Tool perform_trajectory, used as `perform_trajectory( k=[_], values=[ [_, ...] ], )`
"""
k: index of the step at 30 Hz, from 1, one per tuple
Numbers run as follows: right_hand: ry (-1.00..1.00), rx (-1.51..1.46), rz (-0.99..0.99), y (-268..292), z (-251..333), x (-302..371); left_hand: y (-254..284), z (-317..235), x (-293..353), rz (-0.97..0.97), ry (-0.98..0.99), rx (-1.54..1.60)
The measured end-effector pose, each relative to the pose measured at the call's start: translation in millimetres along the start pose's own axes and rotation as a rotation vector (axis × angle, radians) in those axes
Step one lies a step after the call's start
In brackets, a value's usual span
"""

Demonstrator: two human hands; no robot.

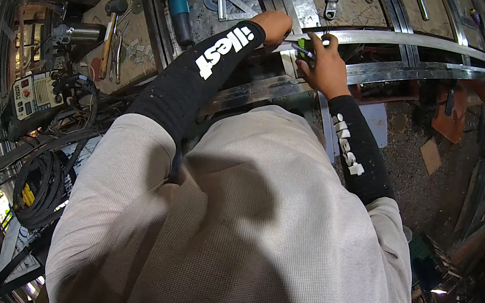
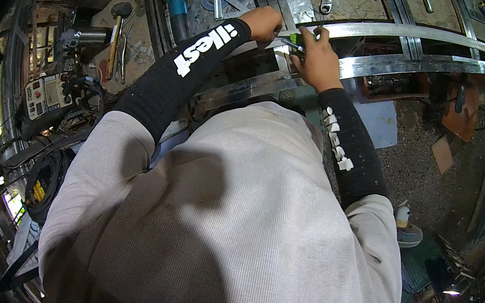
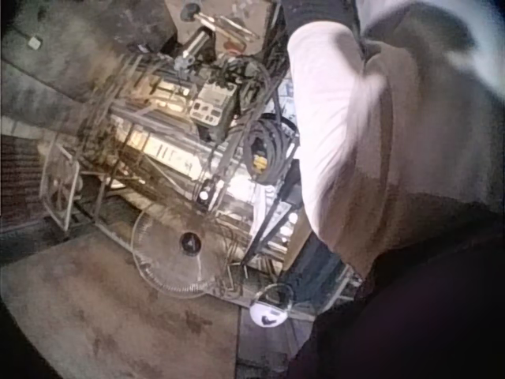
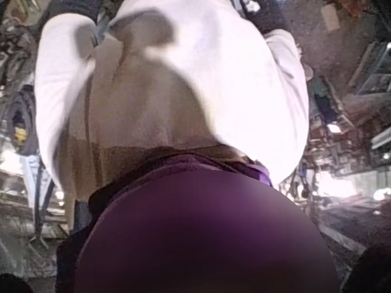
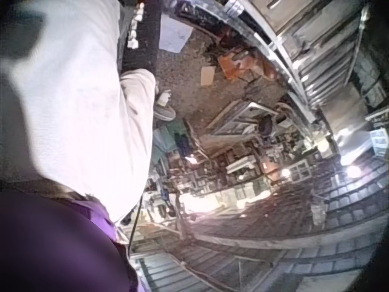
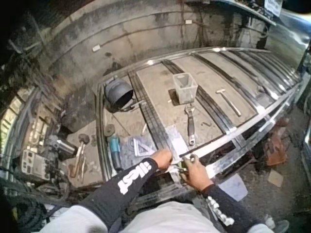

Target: The person measures and marks metal bars using a tape measure and marker, then uses an angle grinder to cut the bars, producing sparks. They repeatedly measure, mark, and cut sections of the metal frame on a workbench.

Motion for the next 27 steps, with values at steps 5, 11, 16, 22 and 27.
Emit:
perform_trajectory(
  k=[5,11,16,22,27],
  values=[
    [-0.081,-0.434,-0.127,17,-2,10,-3,8,-6,-0.057,-0.042,0.041],
    [-0.461,-1.279,0.329,33,9,56,-14,16,-17,0.023,-0.085,0.098],
    [-0.62,-1.87,0.308,45,24,55,-13,10,-23,0.026,-0.197,0.063],
    [-0.248,-1.002,0.305,35,9,37,-12,8,-23,0.061,-0.158,0.054],
    [-0.385,-1.498,0.302,-3,-2,29,-6,3,-18,0.062,-0.118,0.045]
  ],
)
Point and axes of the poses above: each hand's wrist, its own x-axis away from the middle knuckle, its own y-axis out of the back of the hand, z = x × y, the point moved 8 cm from there along -x, towards the middle knuckle, and after that the axes turned 7 degrees about -y, right-handed, at the moved point
